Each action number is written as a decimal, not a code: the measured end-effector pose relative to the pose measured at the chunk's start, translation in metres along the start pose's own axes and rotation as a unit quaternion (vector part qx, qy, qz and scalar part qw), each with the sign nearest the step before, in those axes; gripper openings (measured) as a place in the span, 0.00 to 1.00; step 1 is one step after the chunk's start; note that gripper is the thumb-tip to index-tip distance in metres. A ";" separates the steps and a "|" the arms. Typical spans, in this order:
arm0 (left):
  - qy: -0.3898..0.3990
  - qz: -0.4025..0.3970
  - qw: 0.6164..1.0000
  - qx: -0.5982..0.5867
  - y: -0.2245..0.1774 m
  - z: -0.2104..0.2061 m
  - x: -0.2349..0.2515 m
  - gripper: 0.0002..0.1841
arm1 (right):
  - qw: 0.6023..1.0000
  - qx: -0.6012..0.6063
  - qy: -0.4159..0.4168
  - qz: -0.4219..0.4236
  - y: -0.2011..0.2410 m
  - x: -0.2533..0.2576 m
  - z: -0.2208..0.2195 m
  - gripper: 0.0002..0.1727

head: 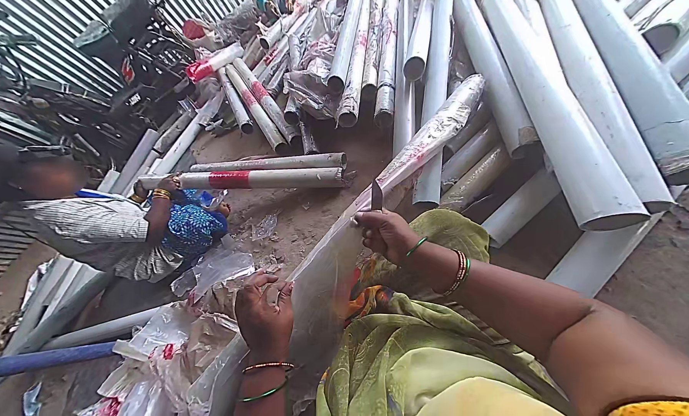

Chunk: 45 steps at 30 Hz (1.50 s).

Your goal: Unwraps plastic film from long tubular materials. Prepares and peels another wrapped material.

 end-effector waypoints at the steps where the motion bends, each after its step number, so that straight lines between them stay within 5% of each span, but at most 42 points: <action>1: 0.015 0.004 1.000 -0.005 0.001 -0.001 0.001 0.12 | 1.000 -0.007 0.011 0.010 0.008 0.004 -0.007 0.03; 4: 0.064 0.048 0.996 -0.036 0.007 0.000 0.003 0.13 | 0.999 -0.023 0.021 0.014 0.018 0.014 -0.020 0.02; 8: 0.030 0.018 0.999 -0.024 -0.008 0.025 -0.001 0.23 | 1.000 -0.026 0.015 -0.001 0.022 0.017 -0.031 0.02; 15: 0.078 -0.016 0.991 0.110 -0.035 0.004 -0.069 0.55 | 1.000 -0.003 0.005 -0.015 0.021 0.023 -0.038 0.06; 17: 0.067 -0.013 0.986 0.155 -0.026 -0.002 -0.081 0.51 | 1.000 0.000 0.003 -0.014 0.019 0.024 -0.038 0.06; 22: -0.031 0.017 0.997 0.070 -0.015 0.016 -0.077 0.13 | 1.000 -0.010 0.010 -0.005 0.019 0.024 -0.038 0.05; 28: -0.031 0.042 0.996 -0.069 0.004 0.036 -0.069 0.18 | 1.000 -0.020 -0.005 -0.008 0.018 0.021 -0.035 0.05; 35: 0.002 0.047 0.997 -0.065 -0.009 0.039 -0.072 0.17 | 1.000 -0.024 -0.014 0.001 0.020 0.021 -0.039 0.05; 45: 0.070 0.214 0.939 -0.258 0.033 0.034 -0.051 0.11 | 0.999 -0.028 -0.013 0.011 0.023 0.022 -0.040 0.05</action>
Point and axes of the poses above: each hand's wrist, its own x-axis towards the middle knuckle, its own z-axis out of the back of the hand, y = z × x, the point moved 8 cm from there along x, towards the middle knuckle
